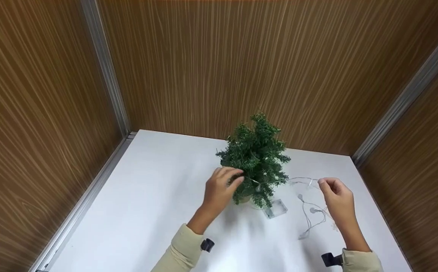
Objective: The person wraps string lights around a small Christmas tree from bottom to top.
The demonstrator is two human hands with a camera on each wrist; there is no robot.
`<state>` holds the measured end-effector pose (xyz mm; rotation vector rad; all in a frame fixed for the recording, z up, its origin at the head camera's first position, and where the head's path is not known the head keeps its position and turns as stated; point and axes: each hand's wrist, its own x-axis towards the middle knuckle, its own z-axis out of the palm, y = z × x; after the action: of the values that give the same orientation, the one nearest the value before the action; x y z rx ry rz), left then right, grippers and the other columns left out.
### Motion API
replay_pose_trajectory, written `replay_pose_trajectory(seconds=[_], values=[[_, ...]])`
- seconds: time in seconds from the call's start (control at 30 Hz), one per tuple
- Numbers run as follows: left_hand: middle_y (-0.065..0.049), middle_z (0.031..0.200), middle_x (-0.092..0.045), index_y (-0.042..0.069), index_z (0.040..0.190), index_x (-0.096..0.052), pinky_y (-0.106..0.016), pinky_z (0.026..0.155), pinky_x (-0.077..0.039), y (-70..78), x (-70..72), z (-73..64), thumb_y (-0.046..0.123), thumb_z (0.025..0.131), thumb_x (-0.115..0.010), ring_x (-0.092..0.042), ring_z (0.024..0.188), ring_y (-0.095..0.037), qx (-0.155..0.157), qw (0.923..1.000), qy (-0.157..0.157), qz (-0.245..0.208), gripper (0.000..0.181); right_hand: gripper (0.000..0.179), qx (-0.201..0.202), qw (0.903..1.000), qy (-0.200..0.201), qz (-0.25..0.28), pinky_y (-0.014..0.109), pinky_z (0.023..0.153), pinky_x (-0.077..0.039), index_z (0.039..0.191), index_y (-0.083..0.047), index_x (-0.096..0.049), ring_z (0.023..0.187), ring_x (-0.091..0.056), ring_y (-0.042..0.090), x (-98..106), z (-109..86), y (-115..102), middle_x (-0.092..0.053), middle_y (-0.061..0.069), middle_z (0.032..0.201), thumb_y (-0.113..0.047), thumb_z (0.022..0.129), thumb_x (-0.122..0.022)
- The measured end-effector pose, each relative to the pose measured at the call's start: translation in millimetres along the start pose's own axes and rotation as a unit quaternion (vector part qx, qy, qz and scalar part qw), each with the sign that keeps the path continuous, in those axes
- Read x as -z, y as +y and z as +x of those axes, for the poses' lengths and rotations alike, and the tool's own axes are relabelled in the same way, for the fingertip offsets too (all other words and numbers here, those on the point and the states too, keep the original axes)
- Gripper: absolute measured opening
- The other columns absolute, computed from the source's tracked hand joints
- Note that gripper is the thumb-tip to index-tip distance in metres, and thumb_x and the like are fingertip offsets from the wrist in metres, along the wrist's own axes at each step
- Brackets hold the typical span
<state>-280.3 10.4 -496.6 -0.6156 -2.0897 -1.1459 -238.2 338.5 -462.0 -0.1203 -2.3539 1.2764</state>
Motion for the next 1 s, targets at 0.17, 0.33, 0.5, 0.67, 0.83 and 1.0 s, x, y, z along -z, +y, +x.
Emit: replay_pose_trajectory(seconds=[0.17,0.33,0.5,0.67,0.83,1.0], values=[[0.005,0.105,-0.072,0.016,0.111,-0.075,-0.019,0.082,-0.052,39.8,-18.3,10.2,0.025,0.092,-0.075,-0.065,0.094,-0.009,-0.038,0.9989,-0.023,-0.013,0.022,0.029,0.004,1.0000,-0.001,0.009,0.019,0.061,-0.045,0.107,-0.002,-0.069,0.069,-0.052,0.011,1.0,1.3,-5.4,-0.057,-0.004,0.078,-0.030,0.102,-0.060],[0.006,0.101,-0.073,0.017,0.112,-0.075,-0.006,0.065,-0.042,70.0,-47.1,21.7,0.027,0.095,-0.071,-0.060,0.075,-0.002,-0.069,0.9960,-0.056,-0.009,0.020,0.029,0.010,0.9998,-0.006,0.014,0.020,0.059,-0.045,0.108,-0.002,-0.068,0.066,-0.052,0.012,2.9,1.0,-12.1,-0.057,-0.003,0.077,-0.030,0.103,-0.060],[0.011,0.100,-0.072,0.021,0.113,-0.075,-0.004,0.061,-0.040,90.9,-80.5,30.0,0.033,0.100,-0.064,-0.062,0.073,0.002,-0.081,0.9917,-0.090,0.043,0.021,0.030,0.016,0.9997,-0.012,0.016,0.019,0.061,-0.045,0.109,-0.002,-0.068,0.070,-0.053,0.012,4.1,-2.5,-15.9,-0.058,-0.004,0.080,-0.030,0.103,-0.060],[0.011,0.101,-0.071,0.024,0.118,-0.073,-0.005,0.061,-0.038,101.0,-99.4,37.7,0.036,0.102,-0.060,-0.062,0.075,0.002,-0.048,0.9898,-0.132,0.025,0.024,0.028,0.033,0.9992,-0.013,0.016,0.017,0.065,-0.046,0.109,-0.001,-0.069,0.076,-0.056,0.013,1.6,-5.7,-16.2,-0.062,-0.003,0.087,-0.027,0.102,-0.061],[0.012,0.101,-0.071,0.025,0.119,-0.073,-0.005,0.064,-0.038,102.9,-111.0,40.9,0.036,0.101,-0.062,-0.064,0.080,0.001,-0.030,0.9879,-0.151,0.021,0.024,0.027,0.040,0.9991,-0.007,0.015,0.017,0.065,-0.046,0.108,-0.001,-0.069,0.076,-0.055,0.013,0.3,-8.4,-16.6,-0.063,0.002,0.088,-0.026,0.103,-0.060],[0.012,0.101,-0.072,0.025,0.116,-0.075,-0.005,0.069,-0.041,102.5,-116.9,41.2,0.035,0.100,-0.064,-0.067,0.087,0.001,-0.021,0.9876,-0.154,0.021,0.022,0.027,0.048,0.9987,-0.015,0.013,0.017,0.065,-0.047,0.109,-0.002,-0.069,0.074,-0.056,0.011,1.7,-10.9,-18.6,-0.062,-0.002,0.086,-0.027,0.103,-0.060]])
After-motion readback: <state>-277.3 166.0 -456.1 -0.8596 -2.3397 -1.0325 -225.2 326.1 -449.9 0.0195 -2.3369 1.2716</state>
